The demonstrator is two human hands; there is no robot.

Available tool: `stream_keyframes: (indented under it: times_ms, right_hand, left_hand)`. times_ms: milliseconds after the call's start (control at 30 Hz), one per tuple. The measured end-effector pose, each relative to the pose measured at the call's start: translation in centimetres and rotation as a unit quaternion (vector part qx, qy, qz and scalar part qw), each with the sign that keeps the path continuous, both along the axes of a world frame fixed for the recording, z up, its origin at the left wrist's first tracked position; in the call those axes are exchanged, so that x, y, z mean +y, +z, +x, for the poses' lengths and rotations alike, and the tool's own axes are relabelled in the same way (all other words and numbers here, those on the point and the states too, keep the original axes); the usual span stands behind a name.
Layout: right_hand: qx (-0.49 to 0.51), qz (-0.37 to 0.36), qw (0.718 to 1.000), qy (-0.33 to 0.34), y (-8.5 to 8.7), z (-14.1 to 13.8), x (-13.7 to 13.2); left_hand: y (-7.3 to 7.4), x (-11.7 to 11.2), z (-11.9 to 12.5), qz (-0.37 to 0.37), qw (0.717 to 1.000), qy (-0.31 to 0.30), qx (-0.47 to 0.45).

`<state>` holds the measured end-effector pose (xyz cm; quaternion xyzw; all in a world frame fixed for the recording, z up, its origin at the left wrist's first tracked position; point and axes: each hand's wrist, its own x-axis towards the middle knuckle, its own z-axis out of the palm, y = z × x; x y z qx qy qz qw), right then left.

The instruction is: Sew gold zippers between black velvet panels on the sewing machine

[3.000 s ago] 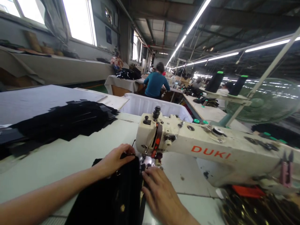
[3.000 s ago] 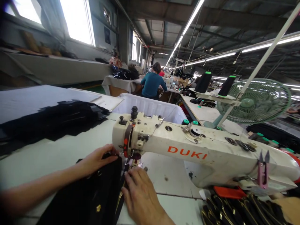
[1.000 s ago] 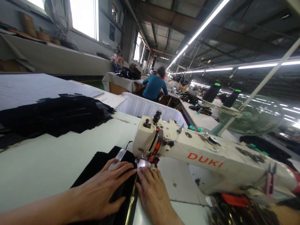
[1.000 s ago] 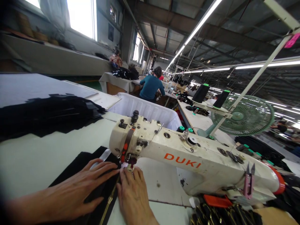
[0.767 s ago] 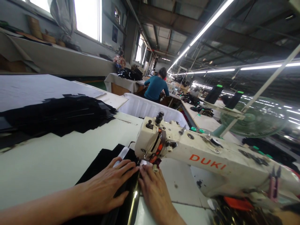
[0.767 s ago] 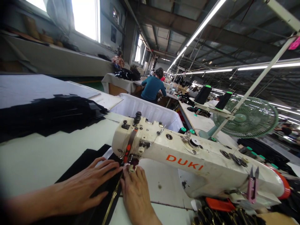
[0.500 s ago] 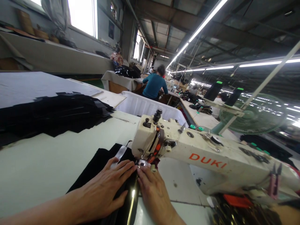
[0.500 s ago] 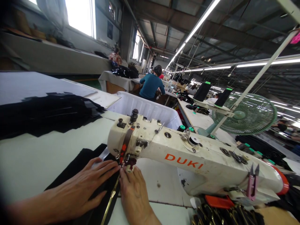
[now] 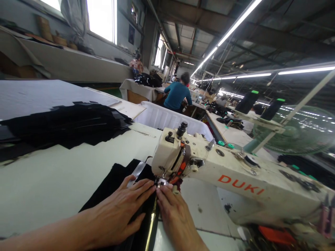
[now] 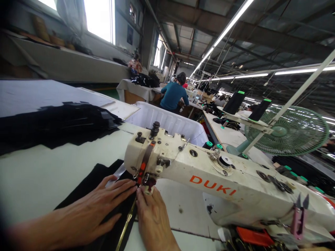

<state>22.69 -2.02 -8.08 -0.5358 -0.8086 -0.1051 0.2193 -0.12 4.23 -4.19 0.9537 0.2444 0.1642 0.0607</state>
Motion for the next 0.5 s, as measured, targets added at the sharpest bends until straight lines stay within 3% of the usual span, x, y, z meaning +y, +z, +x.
stream_keyframes:
  times_ms: [200,500]
  right_hand:
    - [0.01,-0.003,1.0,-0.006,0.0,-0.1,0.3]
    - [0.028,-0.027,0.999,0.025,1.6,0.1,0.3]
  left_hand:
    - [0.0,0.1,-0.1,0.008,1.0,-0.008,0.015]
    - [0.1,0.2,0.0,0.001,0.999,-0.017,0.03]
